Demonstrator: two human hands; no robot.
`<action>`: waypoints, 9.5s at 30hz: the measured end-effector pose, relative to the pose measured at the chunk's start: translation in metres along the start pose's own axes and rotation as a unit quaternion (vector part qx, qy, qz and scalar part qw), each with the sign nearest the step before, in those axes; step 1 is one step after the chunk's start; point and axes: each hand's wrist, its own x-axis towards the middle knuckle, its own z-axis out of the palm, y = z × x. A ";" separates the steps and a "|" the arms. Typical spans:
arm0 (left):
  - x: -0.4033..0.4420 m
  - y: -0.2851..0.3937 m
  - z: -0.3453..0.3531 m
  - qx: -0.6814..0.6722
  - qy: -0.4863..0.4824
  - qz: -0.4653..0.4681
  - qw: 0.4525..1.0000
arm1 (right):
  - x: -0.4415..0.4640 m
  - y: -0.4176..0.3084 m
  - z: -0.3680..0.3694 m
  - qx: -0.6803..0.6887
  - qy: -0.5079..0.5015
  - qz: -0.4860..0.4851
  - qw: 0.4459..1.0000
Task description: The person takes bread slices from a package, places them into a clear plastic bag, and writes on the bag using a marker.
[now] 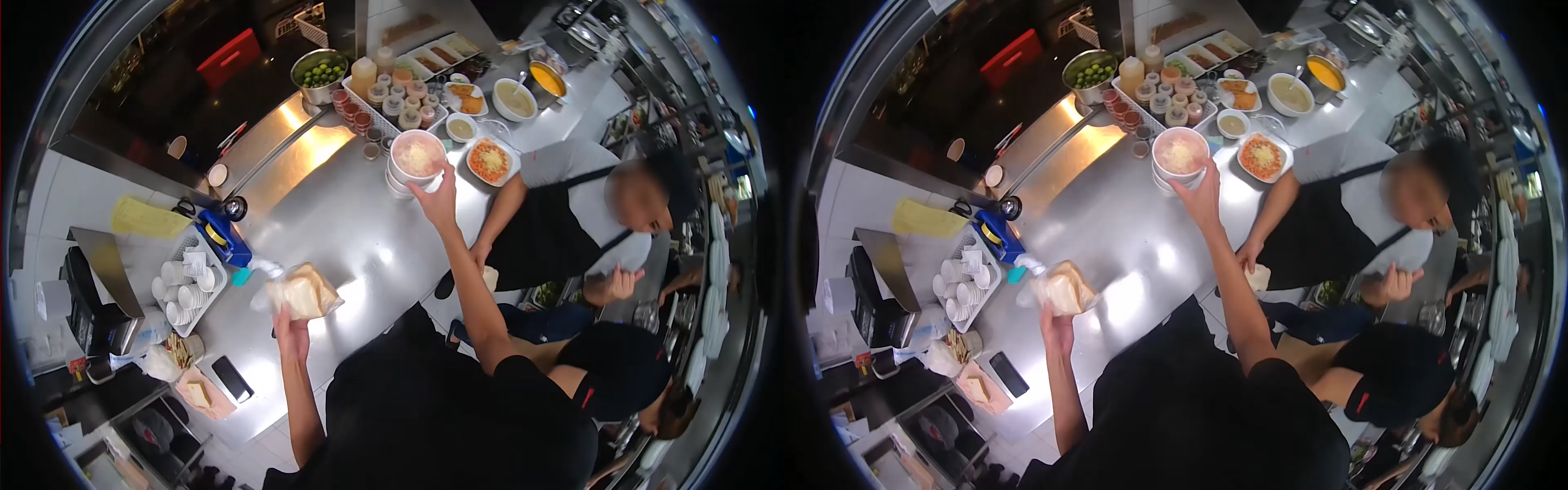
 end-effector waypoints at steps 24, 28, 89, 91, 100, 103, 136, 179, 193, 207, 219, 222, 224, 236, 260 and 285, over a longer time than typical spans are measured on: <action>0.118 -0.055 0.152 -0.067 0.048 -0.044 0.996 | 0.075 -0.023 -0.090 0.160 0.053 -0.113 0.979; 0.118 -0.062 0.142 -0.101 0.046 -0.037 0.993 | 0.063 -0.010 -0.061 0.119 -0.017 -0.135 0.984; 0.074 -0.087 0.111 -0.047 0.155 -0.028 0.986 | 0.047 0.114 0.004 0.278 -0.008 -0.068 0.958; 0.070 -0.084 0.114 -0.037 0.168 -0.032 0.985 | 0.039 0.113 0.015 0.300 -0.021 -0.066 0.951; 0.073 -0.069 0.106 -0.019 0.178 0.029 0.983 | 0.005 0.117 0.041 0.208 -0.111 0.011 0.972; 0.082 -0.061 0.118 -0.017 0.169 0.036 0.985 | 0.012 0.113 0.042 0.095 -0.178 -0.034 0.979; 0.201 -0.149 0.301 0.458 0.049 0.236 0.856 | 0.065 0.029 -0.030 0.171 -0.083 -0.061 0.980; -0.077 0.055 -0.152 0.600 0.042 0.206 0.772 | -0.275 -0.235 0.234 -0.125 -0.656 -0.512 0.540; -0.185 0.071 -0.261 0.252 0.218 0.025 0.942 | -0.202 -0.308 0.260 -0.113 -0.608 -0.319 0.718; -0.002 0.007 -0.256 0.411 0.347 0.182 0.823 | -0.341 -0.191 0.384 0.216 -0.630 -0.076 0.742; 0.007 -0.018 -0.268 0.546 0.396 0.253 0.694 | -0.330 -0.164 0.416 0.165 -0.671 -0.059 0.720; 0.006 -0.016 -0.265 0.556 0.395 0.268 0.681 | -0.327 -0.157 0.423 0.139 -0.676 -0.052 0.722; 0.006 -0.015 -0.264 0.558 0.393 0.262 0.682 | -0.332 -0.157 0.427 0.162 -0.661 -0.044 0.731; 0.007 -0.021 -0.266 0.573 0.369 0.281 0.676 | -0.324 -0.152 0.430 0.105 -0.661 -0.090 0.738; 0.005 -0.017 -0.263 0.562 0.371 0.277 0.686 | -0.327 -0.160 0.427 0.006 -0.632 -0.242 0.736; 0.028 -0.016 -0.252 0.564 0.374 0.245 0.694 | -0.329 -0.169 0.394 0.268 -0.618 0.003 0.739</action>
